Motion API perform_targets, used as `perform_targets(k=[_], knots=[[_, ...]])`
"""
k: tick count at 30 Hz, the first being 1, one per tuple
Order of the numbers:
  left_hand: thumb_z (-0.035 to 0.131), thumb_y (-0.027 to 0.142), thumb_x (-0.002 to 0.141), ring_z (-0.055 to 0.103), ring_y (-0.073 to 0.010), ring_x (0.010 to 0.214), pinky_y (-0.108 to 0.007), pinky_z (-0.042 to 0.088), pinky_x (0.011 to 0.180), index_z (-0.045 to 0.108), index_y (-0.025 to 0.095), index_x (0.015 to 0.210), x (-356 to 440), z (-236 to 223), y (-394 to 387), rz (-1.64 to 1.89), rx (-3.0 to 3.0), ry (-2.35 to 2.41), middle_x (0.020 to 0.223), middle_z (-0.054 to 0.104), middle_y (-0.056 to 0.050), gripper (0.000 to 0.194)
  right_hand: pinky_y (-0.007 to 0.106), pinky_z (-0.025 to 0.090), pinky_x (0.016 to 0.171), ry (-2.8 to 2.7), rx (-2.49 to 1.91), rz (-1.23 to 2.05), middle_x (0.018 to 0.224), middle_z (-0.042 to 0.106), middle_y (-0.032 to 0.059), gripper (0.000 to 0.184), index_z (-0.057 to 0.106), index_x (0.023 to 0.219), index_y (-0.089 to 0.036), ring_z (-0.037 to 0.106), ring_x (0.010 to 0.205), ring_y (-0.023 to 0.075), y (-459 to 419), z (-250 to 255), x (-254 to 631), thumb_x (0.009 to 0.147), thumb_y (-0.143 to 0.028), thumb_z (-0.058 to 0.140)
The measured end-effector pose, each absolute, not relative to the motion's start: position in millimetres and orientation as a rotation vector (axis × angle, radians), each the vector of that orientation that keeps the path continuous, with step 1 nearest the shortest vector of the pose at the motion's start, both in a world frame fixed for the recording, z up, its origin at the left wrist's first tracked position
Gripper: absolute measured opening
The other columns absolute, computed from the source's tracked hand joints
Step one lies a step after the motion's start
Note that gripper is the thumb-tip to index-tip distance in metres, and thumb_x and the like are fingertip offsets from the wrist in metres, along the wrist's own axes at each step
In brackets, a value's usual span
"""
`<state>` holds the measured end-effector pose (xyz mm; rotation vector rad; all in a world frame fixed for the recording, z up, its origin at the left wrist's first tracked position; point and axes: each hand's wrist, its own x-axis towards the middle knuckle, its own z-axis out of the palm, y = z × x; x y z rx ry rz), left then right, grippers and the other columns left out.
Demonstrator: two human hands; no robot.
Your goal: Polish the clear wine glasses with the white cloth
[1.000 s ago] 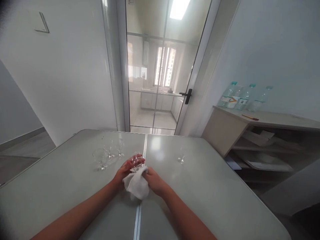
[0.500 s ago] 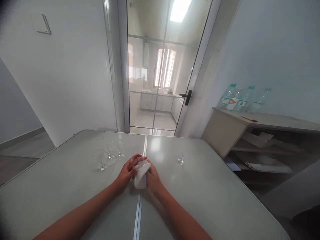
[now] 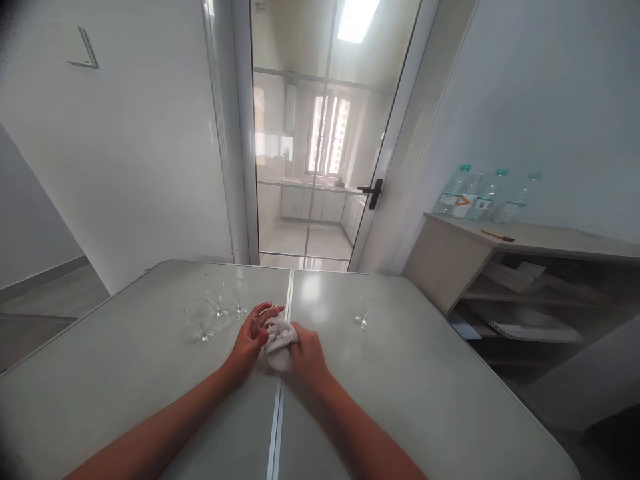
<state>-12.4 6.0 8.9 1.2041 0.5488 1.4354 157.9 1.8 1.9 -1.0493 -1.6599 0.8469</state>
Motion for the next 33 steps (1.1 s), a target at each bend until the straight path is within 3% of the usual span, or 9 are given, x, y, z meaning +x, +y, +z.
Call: perform_targets(k=[4, 6, 11, 17, 23, 26, 33], knots=[[0.078, 0.053, 0.080, 0.053, -0.0323, 0.131, -0.042, 0.041, 0.107, 0.053, 0.024, 0.135, -12, 8, 6, 1.459, 1.228, 0.560, 0.145, 0.058, -0.017, 0.067, 0.029, 0.045, 0.075, -1.158, -1.082, 1.108, 0.086, 0.069, 0.0041, 0.031, 0.067, 0.093, -0.018, 0.059, 0.083, 0.0205, 9, -2, 158, 0.086, -0.047, 0.059], [0.077, 0.054, 0.081, 0.054, -0.0316, 0.130, -0.042, 0.040, 0.107, 0.053, 0.025, 0.136, -12, 8, 7, 1.478, 1.236, 0.572, 0.147, 0.056, -0.017, 0.067, 0.030, 0.048, 0.076, -1.043, -1.017, 1.345, 0.087, 0.070, 0.0050, 0.038, 0.068, 0.096, -0.018, 0.062, 0.083, 0.0211, 8, -3, 154, 0.082, -0.053, 0.064], [0.078, 0.055, 0.079, 0.051, -0.0328, 0.132, -0.043, 0.037, 0.110, 0.053, 0.023, 0.137, -12, 5, 9, 1.470, 1.301, 0.552, 0.145, 0.057, -0.017, 0.070, 0.028, 0.046, 0.062, -1.075, -0.992, 1.696, 0.072, 0.069, 0.0037, 0.038, 0.072, 0.085, -0.014, 0.060, 0.062, 0.0165, 2, -9, 148, 0.063, -0.041, 0.086], [0.081, 0.050, 0.079, 0.054, -0.0326, 0.127, -0.041, 0.039, 0.102, 0.054, 0.024, 0.135, -11, -2, 10, 1.398, 1.441, 0.505, 0.142, 0.059, -0.018, 0.068, 0.024, 0.036, 0.053, -1.156, -1.159, 1.403, 0.060, 0.064, 0.0008, 0.038, 0.073, 0.074, -0.011, 0.053, 0.055, 0.0132, 13, -17, 164, 0.061, -0.044, 0.087], [0.083, 0.050, 0.076, 0.053, -0.0324, 0.126, -0.042, 0.039, 0.102, 0.054, 0.025, 0.135, -13, -4, 13, 1.447, 1.449, 0.514, 0.141, 0.059, -0.016, 0.071, 0.027, 0.045, 0.061, -1.023, -1.125, 1.583, 0.074, 0.073, 0.0051, 0.041, 0.076, 0.088, -0.013, 0.063, 0.067, 0.0189, 13, -15, 163, 0.064, -0.045, 0.086], [0.083, 0.051, 0.076, 0.054, -0.0319, 0.124, -0.042, 0.039, 0.102, 0.054, 0.025, 0.136, -14, -5, 15, 1.455, 1.442, 0.540, 0.141, 0.058, -0.015, 0.072, 0.028, 0.046, 0.061, -0.997, -1.082, 1.670, 0.074, 0.073, 0.0069, 0.042, 0.075, 0.085, -0.012, 0.064, 0.064, 0.0188, 11, -21, 157, 0.061, -0.044, 0.089], [0.082, 0.048, 0.078, 0.050, -0.0317, 0.132, -0.045, 0.037, 0.109, 0.051, 0.027, 0.136, -14, -4, 17, 1.513, 1.315, 0.554, 0.145, 0.056, -0.015, 0.068, 0.028, 0.046, 0.059, -1.027, -1.208, 1.492, 0.072, 0.073, 0.0058, 0.037, 0.076, 0.089, -0.012, 0.064, 0.064, 0.0196, 16, -23, 163, 0.065, -0.039, 0.084]])
